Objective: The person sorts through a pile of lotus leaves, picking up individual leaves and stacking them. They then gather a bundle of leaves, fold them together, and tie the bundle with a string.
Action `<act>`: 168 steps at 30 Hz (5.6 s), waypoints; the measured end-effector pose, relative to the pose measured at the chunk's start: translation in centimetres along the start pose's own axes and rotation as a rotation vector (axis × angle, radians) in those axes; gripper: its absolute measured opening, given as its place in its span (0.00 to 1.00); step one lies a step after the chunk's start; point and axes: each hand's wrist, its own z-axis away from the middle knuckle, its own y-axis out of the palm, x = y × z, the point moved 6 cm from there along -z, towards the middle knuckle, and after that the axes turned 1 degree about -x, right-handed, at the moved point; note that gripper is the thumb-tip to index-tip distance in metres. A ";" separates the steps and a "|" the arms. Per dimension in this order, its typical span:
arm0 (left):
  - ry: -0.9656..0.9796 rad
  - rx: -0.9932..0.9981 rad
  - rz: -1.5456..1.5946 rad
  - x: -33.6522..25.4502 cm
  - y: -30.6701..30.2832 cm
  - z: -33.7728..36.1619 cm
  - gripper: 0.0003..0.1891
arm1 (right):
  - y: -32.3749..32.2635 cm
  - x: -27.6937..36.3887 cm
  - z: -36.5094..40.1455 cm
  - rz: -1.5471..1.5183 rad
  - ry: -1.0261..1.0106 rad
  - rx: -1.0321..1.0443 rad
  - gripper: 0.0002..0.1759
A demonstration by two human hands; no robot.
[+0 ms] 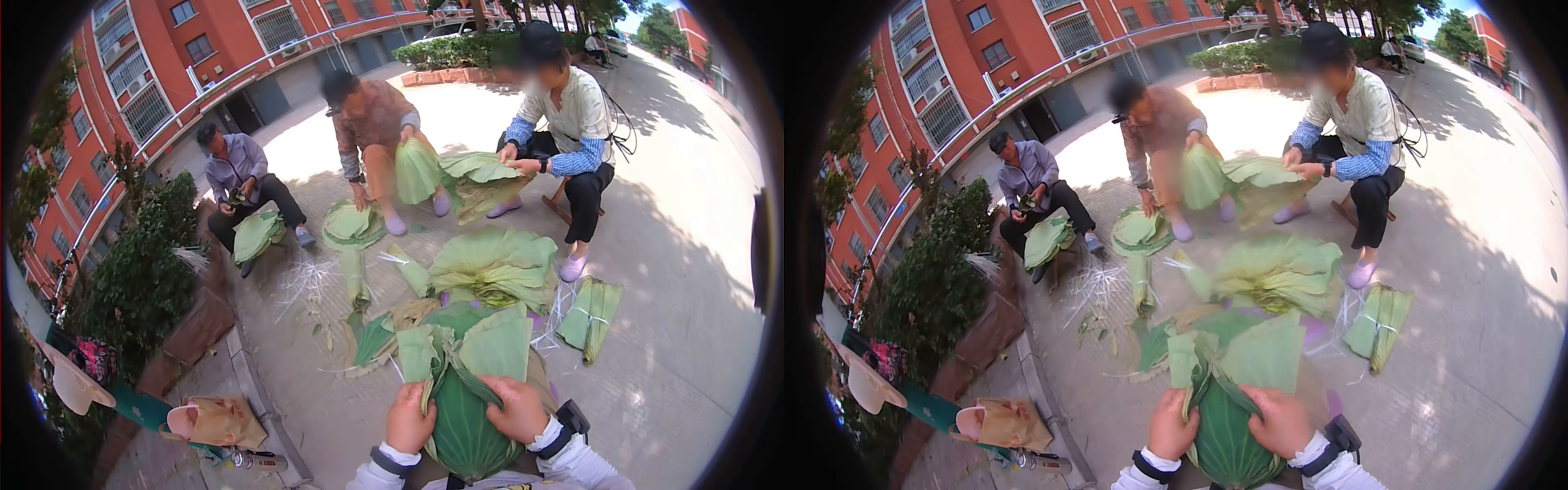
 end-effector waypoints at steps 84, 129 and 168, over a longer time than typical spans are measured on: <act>-0.360 0.160 1.132 0.3 2.5 -2.2 0.26 | 1.7 -3.9 0.9 -0.036 -0.136 -0.134 0.27; -0.559 -0.260 1.023 2.2 0.1 3.4 0.17 | 4.3 5.7 4.2 -0.062 -0.097 0.051 0.44; -0.467 -0.452 1.815 9.6 -4.2 -4.2 0.20 | 4.2 2.4 7.2 0.122 -0.207 0.490 0.38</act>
